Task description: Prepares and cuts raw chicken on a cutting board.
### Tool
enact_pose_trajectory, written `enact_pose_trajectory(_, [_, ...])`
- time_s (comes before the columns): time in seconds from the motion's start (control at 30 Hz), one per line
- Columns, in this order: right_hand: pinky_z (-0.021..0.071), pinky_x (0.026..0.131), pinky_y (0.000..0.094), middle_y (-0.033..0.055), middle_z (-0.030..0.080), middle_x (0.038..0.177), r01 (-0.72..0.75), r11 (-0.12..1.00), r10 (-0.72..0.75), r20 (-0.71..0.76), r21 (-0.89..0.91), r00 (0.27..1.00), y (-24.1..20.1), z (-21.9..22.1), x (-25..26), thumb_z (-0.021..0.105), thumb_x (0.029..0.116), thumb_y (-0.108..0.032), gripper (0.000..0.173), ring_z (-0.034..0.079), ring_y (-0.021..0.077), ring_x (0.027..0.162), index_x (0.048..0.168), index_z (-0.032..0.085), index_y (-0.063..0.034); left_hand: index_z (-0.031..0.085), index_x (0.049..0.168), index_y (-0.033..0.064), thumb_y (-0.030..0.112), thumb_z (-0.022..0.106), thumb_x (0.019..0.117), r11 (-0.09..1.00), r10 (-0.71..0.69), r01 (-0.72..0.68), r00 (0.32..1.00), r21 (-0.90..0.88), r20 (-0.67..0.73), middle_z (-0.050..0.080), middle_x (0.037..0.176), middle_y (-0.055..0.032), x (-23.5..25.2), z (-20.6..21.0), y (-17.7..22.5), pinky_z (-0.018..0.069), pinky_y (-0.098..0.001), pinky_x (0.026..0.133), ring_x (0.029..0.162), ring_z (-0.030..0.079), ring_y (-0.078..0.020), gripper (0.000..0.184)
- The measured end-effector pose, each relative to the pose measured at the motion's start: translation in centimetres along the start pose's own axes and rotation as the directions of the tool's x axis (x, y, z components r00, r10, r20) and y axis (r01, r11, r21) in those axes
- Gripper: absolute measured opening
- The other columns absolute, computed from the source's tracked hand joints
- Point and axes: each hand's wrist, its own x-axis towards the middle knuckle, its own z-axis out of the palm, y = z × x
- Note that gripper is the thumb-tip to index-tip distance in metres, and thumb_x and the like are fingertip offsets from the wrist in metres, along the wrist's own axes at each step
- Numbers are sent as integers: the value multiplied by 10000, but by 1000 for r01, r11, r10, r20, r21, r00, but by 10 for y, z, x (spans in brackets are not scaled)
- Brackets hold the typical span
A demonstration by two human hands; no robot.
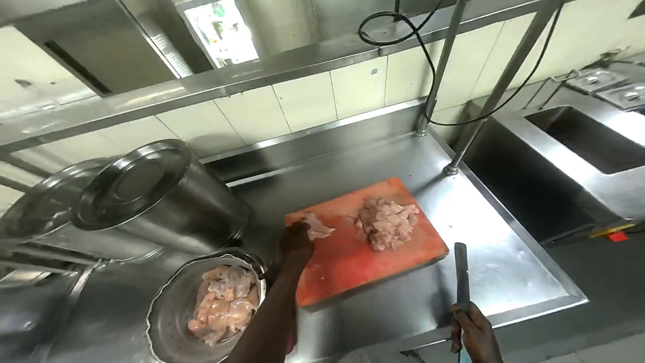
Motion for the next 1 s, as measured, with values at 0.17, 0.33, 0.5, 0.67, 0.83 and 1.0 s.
enact_pose_trajectory(0.17, [503,343,378,42,468,550,-5,1000,5,-4,10,1000,-1,1,0,428,1084,-133,145,491,185,360,1111,513,-18,704,1245,179,283,733,900,988,144,-145,989,52,25,520,1505,-87,7,-3,-15,363,-603,1131,1431,415,-346,361])
enact_pose_trajectory(0.33, [497,343,374,50,475,557,7,1000,-6,-15,18,1000,3,2,2,436,1082,-141,152,490,186,364,1114,526,-23,684,1268,115,252,718,917,965,262,-262,965,-7,9,678,1276,-109,-8,7,-25,372,-531,1166,1285,573,-312,378])
enact_pose_trajectory(0.5, [497,351,366,38,480,559,13,1000,-13,-19,-6,1000,2,1,1,420,1086,-136,176,489,175,368,1148,526,-9,616,1162,2,140,733,924,816,185,-124,981,-565,51,670,969,-176,-41,-25,7,565,-525,777,849,666,-305,299])
enact_pose_trajectory(0.67, [500,349,359,42,470,543,-9,1000,9,-31,4,999,-1,3,0,418,1091,-123,153,487,172,362,1099,526,-14,563,1232,-10,140,728,966,611,247,71,929,-788,275,659,933,-162,-75,-35,29,601,-365,591,650,665,-219,347])
enact_pose_trajectory(0.83, [502,375,356,61,484,548,16,985,-26,-56,-170,998,-5,10,-10,448,1091,-126,167,505,183,380,1149,540,1,595,1317,22,275,696,996,906,122,100,870,-412,478,699,1041,-236,-104,-18,11,586,-540,765,822,704,-359,421])
enact_pose_trajectory(1.0, [508,422,373,56,523,595,166,889,-86,199,-427,976,-21,38,-29,491,1047,-207,239,526,188,421,1178,575,-25,660,1257,89,454,629,1002,989,15,58,881,-138,474,712,1093,-193,-100,-19,-13,530,-602,920,1047,688,-373,446])
